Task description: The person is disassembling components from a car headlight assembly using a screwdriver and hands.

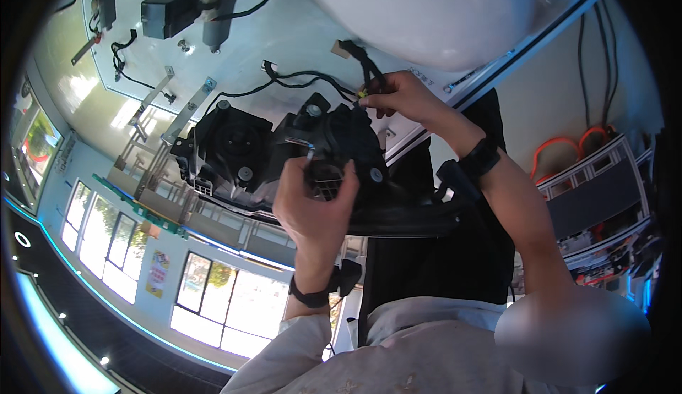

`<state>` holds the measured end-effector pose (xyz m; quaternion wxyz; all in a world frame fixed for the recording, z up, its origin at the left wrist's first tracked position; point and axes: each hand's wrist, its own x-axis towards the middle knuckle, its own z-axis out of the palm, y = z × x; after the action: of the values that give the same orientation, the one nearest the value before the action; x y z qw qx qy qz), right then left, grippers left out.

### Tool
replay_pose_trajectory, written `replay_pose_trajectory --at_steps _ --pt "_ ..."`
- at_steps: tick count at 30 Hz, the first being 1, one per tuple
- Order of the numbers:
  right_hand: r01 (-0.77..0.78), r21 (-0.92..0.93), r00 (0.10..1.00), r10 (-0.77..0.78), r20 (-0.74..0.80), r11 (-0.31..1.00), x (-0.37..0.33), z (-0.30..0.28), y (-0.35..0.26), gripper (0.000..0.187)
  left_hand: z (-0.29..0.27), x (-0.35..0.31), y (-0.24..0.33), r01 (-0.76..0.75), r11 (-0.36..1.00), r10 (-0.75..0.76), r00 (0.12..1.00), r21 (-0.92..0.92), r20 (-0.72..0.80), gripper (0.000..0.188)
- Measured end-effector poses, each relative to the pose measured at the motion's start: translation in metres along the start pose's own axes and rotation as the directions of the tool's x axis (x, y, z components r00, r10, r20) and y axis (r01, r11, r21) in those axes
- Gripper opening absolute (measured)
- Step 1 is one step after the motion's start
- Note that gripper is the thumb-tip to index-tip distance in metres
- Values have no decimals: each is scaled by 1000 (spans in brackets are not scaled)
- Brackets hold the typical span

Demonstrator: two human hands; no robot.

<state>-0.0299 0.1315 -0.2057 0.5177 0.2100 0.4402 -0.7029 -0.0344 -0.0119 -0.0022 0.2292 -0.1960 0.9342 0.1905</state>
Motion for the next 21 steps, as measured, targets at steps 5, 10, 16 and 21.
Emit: replay_pose_trajectory --at_steps 5,10,16,21 --pt "22 25 999 -23 34 999 5 7 -42 31 5 0 -9 -63 996 58 995 -65 -81 34" --pt "-129 -25 992 129 -2 991 17 6 -59 34 2 -3 -9 -58 993 49 995 -100 -88 32" --pt "-229 81 971 222 85 970 20 6 -55 28 3 5 -14 -110 981 97 992 -163 -85 32" --pt "-166 129 985 159 60 978 29 7 -54 23 2 5 -17 -127 977 111 988 -171 -103 37"
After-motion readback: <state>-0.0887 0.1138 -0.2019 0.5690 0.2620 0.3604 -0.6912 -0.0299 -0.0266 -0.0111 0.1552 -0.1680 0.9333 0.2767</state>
